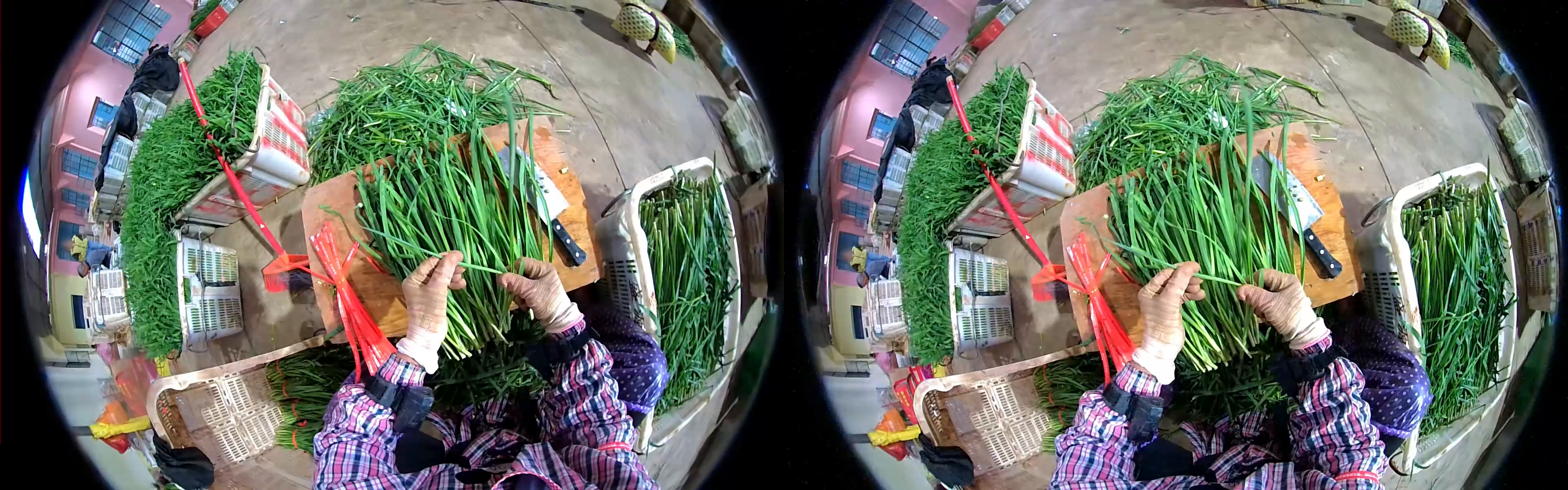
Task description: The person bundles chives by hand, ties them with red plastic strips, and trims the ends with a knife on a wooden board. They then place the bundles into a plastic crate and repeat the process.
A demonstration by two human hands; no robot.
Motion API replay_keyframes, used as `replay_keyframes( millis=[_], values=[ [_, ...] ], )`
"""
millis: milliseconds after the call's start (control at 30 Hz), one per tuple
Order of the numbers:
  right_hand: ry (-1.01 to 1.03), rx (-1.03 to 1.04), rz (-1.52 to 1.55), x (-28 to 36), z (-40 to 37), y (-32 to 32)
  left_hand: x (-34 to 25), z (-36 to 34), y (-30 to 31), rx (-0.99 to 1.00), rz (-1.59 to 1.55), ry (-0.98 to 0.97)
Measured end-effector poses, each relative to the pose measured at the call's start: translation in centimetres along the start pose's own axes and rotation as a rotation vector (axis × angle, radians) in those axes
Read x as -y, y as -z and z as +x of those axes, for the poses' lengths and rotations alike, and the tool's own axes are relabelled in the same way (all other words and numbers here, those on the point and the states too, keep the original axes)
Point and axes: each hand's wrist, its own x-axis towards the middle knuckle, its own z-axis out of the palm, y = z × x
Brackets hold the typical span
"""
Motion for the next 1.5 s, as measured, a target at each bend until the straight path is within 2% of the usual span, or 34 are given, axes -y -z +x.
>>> replay_keyframes(
  millis=[200, 333, 400, 467, 500, 533, 600, 667, 700, 733, 800, 833, 867, 933, 1000, 1067, 1100, 1133, 1167, 1200, 1233, 1267, 1300, 1367, 1400, 1433, 1467, 1500],
  values=[
    [0.002, -0.047, 0.098, 0.0, 0.2, -0.6, 0.3, -0.2, 0.2, -0.054, -0.04, -0.031],
    [0.013, -0.126, 0.167, -0.7, 0.5, 1.4, -0.5, 0.4, 1.9, -0.117, -0.155, -0.118],
    [-0.022, -0.17, -0.062, -1.1, 1.2, 2.4, -0.8, 0.1, 2.0, -0.131, -0.153, -0.134],
    [0.096, -0.283, -0.506, -1.8, 2.7, 2.4, -0.7, -0.3, 1.9, -0.118, -0.136, -0.132],
    [0.134, -0.221, -0.873, -1.4, 2.5, 3.3, -0.8, -0.5, 1.8, -0.088, -0.074, -0.151],
    [0.256, -0.3, -1.333, 0.3, 1.4, 2.3, -1.0, -0.7, 1.6, -0.058, -0.011, -0.173],
    [0.033, -0.293, -1.398, 3.0, 0.3, 1.3, -1.5, -1.1, 0.6, -0.072, 0.041, -0.192],
    [0.238, -0.391, -1.282, 3.7, -1.4, 0.8, -1.4, -1.2, 0.7, 0.031, 0.295, -0.309],
    [0.433, -0.4, -1.176, 3.2, -1.9, 1.0, -1.4, -1.9, 0.7, 0.097, 0.4, -0.334],
    [0.546, -0.32, -0.95, 3.4, -2.6, 0.6, -1.1, -2.3, 0.3, 0.136, 0.545, -0.501],
    [0.467, -0.097, -0.56, 4.0, -4.0, -0.6, -0.8, -3.7, -0.3, 0.258, 0.692, -0.647],
    [0.494, -0.039, -0.496, 4.7, -4.8, -1.4, -0.5, -4.3, -0.8, 0.263, 0.733, -0.84],
    [0.499, -0.041, -0.505, 5.5, -5.8, -2.0, -0.3, -5.2, -1.0, 0.337, 0.851, -0.797],
    [0.295, 0.113, -0.24, 6.5, -7.8, -2.9, -0.2, -6.9, -1.4, 0.427, 0.854, -0.772],
    [0.261, 0.122, -0.192, 6.3, -9.4, -2.5, 0.6, -7.9, -1.4, 0.465, 0.778, -0.807],
    [0.351, 0.025, -0.334, 7.0, -11.7, -2.4, -0.3, -8.8, -1.6, 0.603, 0.761, -0.803],
    [0.315, -0.107, -0.381, 7.5, -13.3, -2.1, -0.7, -9.2, -1.7, 0.647, 0.839, -0.773],
    [0.336, -0.155, -0.353, 7.7, -14.7, -0.7, -0.9, -9.6, -1.7, 0.635, 0.763, -0.816],
    [0.315, -0.334, -0.536, 9.3, -16.8, -0.4, -1.1, -9.7, -1.5, 0.584, 0.734, -0.866],
    [0.431, -0.407, -0.538, 9.5, -18.5, 1.3, -1.1, -9.7, -1.1, 0.536, 0.704, -0.909],
    [0.477, -0.47, -0.511, 9.0, -20.0, 4.6, -1.1, -9.2, -0.2, 0.577, 0.744, -0.834],
    [0.542, -0.574, -0.619, 8.4, -21.9, 8.2, -1.4, -8.6, 0.4, 0.535, 0.735, -0.851],
    [0.483, -0.693, -0.572, 8.1, -24.3, 10.5, -0.9, -7.8, 1.2, 0.448, 0.723, -0.881],
    [0.345, -0.878, -0.604, 6.5, -29.3, 16.3, -1.8, -7.1, 3.1, 0.321, 0.704, -0.688],
    [0.257, -0.928, -0.608, 4.8, -32.0, 19.3, -2.3, -6.6, 3.7, 0.277, 0.581, -0.573],
    [0.164, -1.063, -0.65, 3.3, -34.2, 19.6, -2.4, -5.9, 4.4, 0.215, 0.49, -0.435],
    [0.377, -1.01, -0.217, -3.2, -37.2, 29.3, -1.5, -4.6, 5.1, 0.179, 0.268, -0.464],
    [0.163, -1.13, -0.628, -3.2, -39.2, 25.1, -1.1, -3.4, 6.0, 0.176, 0.075, -0.374]
  ],
)
